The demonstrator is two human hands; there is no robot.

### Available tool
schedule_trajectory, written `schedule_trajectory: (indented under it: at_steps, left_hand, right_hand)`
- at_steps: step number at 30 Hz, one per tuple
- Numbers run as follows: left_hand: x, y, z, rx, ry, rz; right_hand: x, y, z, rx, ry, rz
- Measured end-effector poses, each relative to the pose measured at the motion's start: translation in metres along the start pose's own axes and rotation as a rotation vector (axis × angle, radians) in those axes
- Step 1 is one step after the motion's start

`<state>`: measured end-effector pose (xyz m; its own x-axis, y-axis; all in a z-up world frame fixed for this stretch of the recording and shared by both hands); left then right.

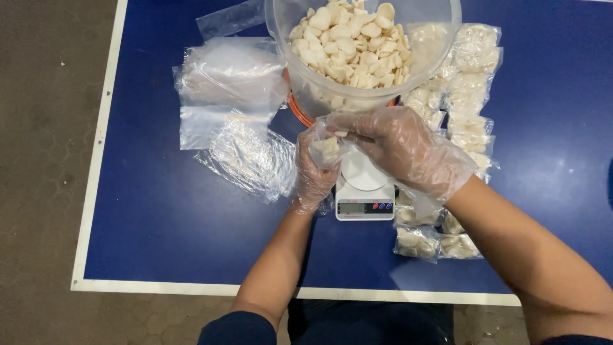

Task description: Packaging small food items into plastic bags and weighing them on a digital scale.

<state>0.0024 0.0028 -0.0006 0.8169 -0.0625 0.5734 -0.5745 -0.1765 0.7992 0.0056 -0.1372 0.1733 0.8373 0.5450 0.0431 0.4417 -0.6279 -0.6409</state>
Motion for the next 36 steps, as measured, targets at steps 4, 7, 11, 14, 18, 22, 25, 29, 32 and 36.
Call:
schedule_trajectory:
  at_steps: [4,7,11,14,18,22,25,29,32,36]
  left_hand:
    - [-0.004,-0.007,0.004,0.005,0.018,0.012]
    - [-0.003,-0.004,0.002,0.032,0.036,0.023]
    - [-0.021,-0.03,0.005,-0.124,-0.054,0.007]
    - [-0.018,-0.024,0.001,-0.029,-0.022,0.052]
    - [-0.01,-0.013,-0.004,-0.076,-0.023,0.018]
    - [-0.01,-0.015,-0.004,-0.05,-0.02,0.022]
    - [-0.011,-0.015,-0.003,-0.163,-0.018,-0.018]
    - [-0.015,-0.022,0.001,-0.179,-0.013,-0.063]
    - [-0.016,-0.023,0.001,-0.175,-0.032,-0.07]
    - [-0.014,-0.022,-0.001,-0.117,-0.038,-0.048]
  right_hand:
    - [0.006,-0.016,-0.01,0.016,-0.082,0.076]
    - [0.003,-0.027,-0.014,0.05,-0.112,0.134]
    - [0.013,-0.035,-0.049,-0.127,-0.027,-0.252]
    - [0.028,-0.043,-0.073,0.065,-0.104,-0.161]
    - [0.067,-0.02,-0.083,-0.075,-0.052,0.066]
    - [0.099,-0.058,-0.076,-0.263,-0.724,0.763]
    - [0.113,-0.009,-0.061,-0.371,-0.874,0.638]
    - [0.128,0.062,-0.044,-0.321,-0.791,0.422]
    - [0.124,0.036,-0.052,-0.263,-0.753,0.664]
    - [0.124,0.059,-0.058,-0.28,-0.56,0.488]
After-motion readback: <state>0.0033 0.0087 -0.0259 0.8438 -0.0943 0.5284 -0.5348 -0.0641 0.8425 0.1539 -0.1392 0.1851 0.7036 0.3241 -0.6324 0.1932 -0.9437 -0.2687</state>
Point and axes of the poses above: each hand's wrist, its own x-axis towards the middle knuckle, its own z-axis out of the palm, y = z × x, the point moved 1 cm from there along x, towards the middle knuckle, and after that the axes turned 13 degrees about -y, right-handed, at the moved point
